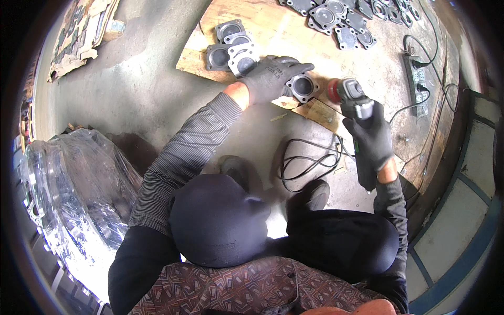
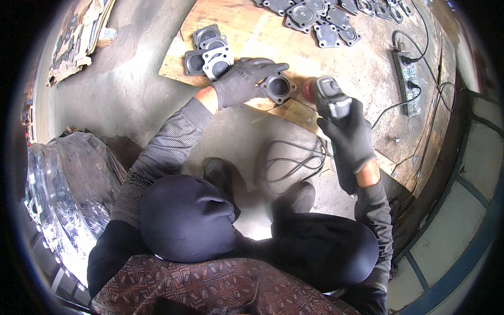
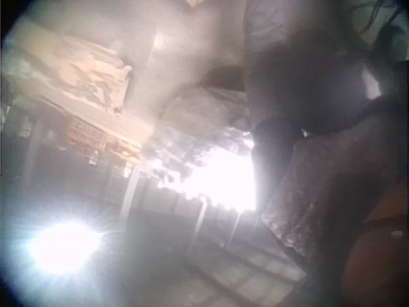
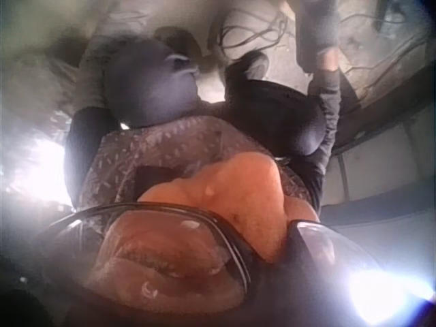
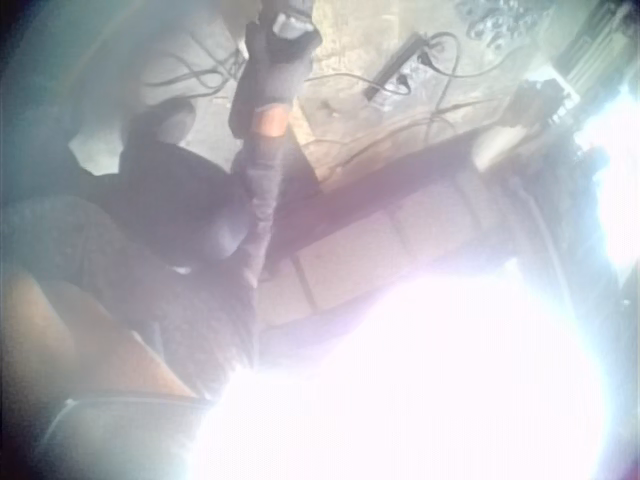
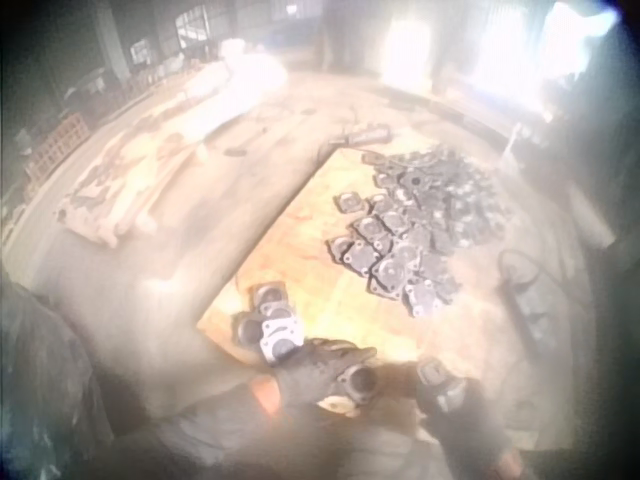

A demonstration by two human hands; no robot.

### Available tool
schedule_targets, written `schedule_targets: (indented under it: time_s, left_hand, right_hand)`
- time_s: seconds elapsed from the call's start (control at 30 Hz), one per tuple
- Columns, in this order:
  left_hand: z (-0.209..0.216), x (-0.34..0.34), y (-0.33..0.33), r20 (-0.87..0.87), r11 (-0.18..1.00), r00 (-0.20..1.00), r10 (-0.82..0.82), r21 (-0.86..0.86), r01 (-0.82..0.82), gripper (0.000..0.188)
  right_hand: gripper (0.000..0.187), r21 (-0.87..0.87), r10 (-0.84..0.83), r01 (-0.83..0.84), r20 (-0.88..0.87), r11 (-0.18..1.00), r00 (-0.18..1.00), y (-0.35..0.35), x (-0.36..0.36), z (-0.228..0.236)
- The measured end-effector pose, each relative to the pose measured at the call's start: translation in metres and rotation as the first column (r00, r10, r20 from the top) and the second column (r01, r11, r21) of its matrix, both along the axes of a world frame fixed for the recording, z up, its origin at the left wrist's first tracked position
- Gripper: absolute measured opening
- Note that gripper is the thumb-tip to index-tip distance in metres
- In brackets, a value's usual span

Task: The person unpacks metal parts from a cardboard box, places them on a wooden board, and uses an angle grinder to smooth the edges of each part. After grinding, the person stacks the finished parts and walks away.

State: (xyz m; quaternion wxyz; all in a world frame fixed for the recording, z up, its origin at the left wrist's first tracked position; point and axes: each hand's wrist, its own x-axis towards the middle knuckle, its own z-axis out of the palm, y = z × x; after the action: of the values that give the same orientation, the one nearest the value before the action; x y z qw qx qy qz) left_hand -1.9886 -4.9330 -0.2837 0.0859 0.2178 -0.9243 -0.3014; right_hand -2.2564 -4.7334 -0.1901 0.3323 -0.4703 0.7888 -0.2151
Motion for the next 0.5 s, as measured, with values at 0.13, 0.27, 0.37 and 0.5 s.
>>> schedule_targets:
  time_s: [0.13,0.27,0.37,0.5]
  left_hand:
    - [0.019,-0.01,0.036,0.136,0.971,0.969,0.207,-0.146,-0.187,0.106]
    - [0.012,-0.024,0.072,0.18,0.898,0.885,0.429,-0.197,-0.395,0.1]
    - [0.0,-0.014,0.065,0.04,0.913,0.915,0.402,-0.093,-0.397,0.101]
    - [-0.01,-0.002,0.061,-0.078,0.915,0.912,0.403,0.01,-0.403,0.1]
  right_hand:
    - [0.064,-0.117,-0.018,0.039,0.177,0.992,0.984,0.012,-0.005,0.001]
    - [0.067,-0.047,0.036,-0.032,0.094,0.998,0.995,0.007,0.001,-0.001]
    - [0.072,-0.045,0.092,-0.089,0.086,0.995,0.992,-0.006,0.009,-0.002]
    - [0.069,0.061,0.1,-0.104,0.068,0.993,0.993,-0.021,0.018,-0.001]
